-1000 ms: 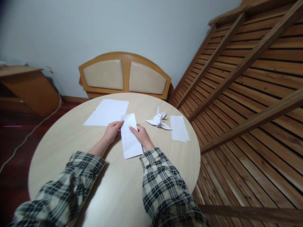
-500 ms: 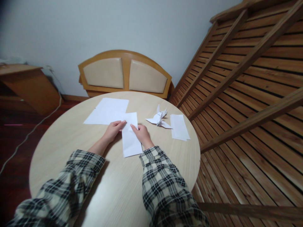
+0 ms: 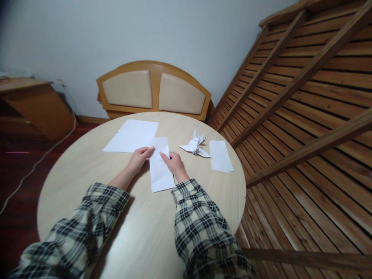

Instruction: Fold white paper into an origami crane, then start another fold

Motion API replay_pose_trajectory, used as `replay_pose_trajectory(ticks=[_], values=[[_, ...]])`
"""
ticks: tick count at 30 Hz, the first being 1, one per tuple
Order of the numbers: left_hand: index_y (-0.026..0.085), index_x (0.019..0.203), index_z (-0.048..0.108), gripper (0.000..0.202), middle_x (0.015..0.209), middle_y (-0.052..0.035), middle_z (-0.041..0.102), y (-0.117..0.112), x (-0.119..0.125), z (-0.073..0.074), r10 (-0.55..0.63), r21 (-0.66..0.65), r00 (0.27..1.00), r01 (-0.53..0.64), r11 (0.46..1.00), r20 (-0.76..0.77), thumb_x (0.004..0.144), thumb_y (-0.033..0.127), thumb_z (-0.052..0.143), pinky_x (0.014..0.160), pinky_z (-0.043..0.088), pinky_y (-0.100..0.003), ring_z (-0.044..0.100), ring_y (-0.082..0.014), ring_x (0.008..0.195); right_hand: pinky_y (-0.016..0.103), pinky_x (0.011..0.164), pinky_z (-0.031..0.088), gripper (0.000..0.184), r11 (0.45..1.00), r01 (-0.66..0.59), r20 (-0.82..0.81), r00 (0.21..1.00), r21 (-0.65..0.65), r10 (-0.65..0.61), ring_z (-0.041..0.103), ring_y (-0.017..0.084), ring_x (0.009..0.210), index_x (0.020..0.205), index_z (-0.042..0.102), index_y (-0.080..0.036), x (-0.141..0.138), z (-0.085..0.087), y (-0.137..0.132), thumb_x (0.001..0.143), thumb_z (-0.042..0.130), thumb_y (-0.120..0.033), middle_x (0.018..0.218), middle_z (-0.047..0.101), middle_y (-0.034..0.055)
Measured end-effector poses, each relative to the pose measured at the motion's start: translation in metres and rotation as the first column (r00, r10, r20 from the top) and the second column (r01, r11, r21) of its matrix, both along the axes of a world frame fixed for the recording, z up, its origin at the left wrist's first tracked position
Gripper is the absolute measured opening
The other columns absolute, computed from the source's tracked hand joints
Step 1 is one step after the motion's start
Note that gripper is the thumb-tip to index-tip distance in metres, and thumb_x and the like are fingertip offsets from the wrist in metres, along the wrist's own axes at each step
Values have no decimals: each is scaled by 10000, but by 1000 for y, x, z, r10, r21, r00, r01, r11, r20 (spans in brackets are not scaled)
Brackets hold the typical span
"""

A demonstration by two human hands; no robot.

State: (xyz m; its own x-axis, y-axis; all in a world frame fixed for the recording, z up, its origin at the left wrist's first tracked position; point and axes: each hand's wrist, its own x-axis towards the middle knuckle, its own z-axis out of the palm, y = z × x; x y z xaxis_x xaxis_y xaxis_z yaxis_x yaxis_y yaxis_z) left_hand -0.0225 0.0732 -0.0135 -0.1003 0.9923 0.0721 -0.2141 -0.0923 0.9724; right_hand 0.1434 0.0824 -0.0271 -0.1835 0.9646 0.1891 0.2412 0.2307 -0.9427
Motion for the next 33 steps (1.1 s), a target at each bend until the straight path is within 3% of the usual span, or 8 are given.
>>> replay_pose_trajectory(ticks=[5, 12, 16, 21, 24, 29, 33], values=[[182, 534, 509, 404, 501, 50, 397, -1, 0, 5, 100, 87, 994, -95, 992, -45, 738, 468, 707, 452, 276, -242, 349, -98, 479, 247, 513, 320, 431, 999, -47, 18, 999, -18, 47, 455, 121, 562, 654, 633, -139, -1, 2, -2, 772, 609, -553, 621, 578, 15], [184, 521, 530, 312, 501, 36, 402, -1, -4, 3, 182, 55, 981, -179, 982, -66, 738, 355, 676, 442, 253, -258, 341, -103, 463, 249, 487, 297, 442, 987, -119, -20, 993, -105, 118, 432, 114, 527, 615, 612, -146, -3, 4, -2, 738, 628, -570, 589, 561, 11], [191, 518, 515, 342, 479, 45, 373, 0, -4, 1, 178, 67, 981, -173, 983, -78, 752, 385, 671, 433, 227, -258, 323, -104, 450, 251, 486, 306, 444, 984, -131, -19, 991, -121, 130, 443, 119, 531, 619, 627, -143, -3, 5, -3, 728, 636, -574, 582, 570, 17], [189, 564, 554, 307, 520, 33, 455, 4, -5, 1, 238, 50, 971, -237, 970, -17, 764, 397, 658, 464, 292, -252, 376, -116, 485, 247, 473, 312, 443, 983, -139, -6, 990, -118, 139, 449, 122, 550, 605, 619, -147, -2, 5, -3, 721, 645, -574, 610, 582, 33], [190, 535, 552, 314, 506, 27, 453, 4, -8, 0, 304, 93, 943, -294, 951, -134, 793, 353, 626, 474, 284, -261, 376, -122, 488, 241, 463, 302, 439, 978, -162, -13, 987, -129, 162, 438, 114, 539, 604, 614, -148, -3, 5, -3, 723, 648, -569, 602, 574, 29], [200, 473, 458, 382, 479, 31, 388, -1, -9, 3, 460, 271, 829, -385, 882, -318, 825, 276, 586, 505, 232, -284, 331, -132, 508, 230, 441, 278, 462, 971, -197, -27, 980, -137, 195, 424, 104, 521, 571, 593, -149, -5, 6, -3, 708, 661, -585, 566, 556, 16], [203, 514, 474, 369, 507, 28, 408, -1, -9, 2, 442, 292, 834, -356, 888, -330, 847, 317, 585, 519, 238, -284, 344, -140, 529, 233, 447, 275, 476, 972, -184, -50, 983, -149, 178, 420, 102, 516, 579, 590, -148, -5, 5, -2, 698, 663, -602, 554, 542, 6]])
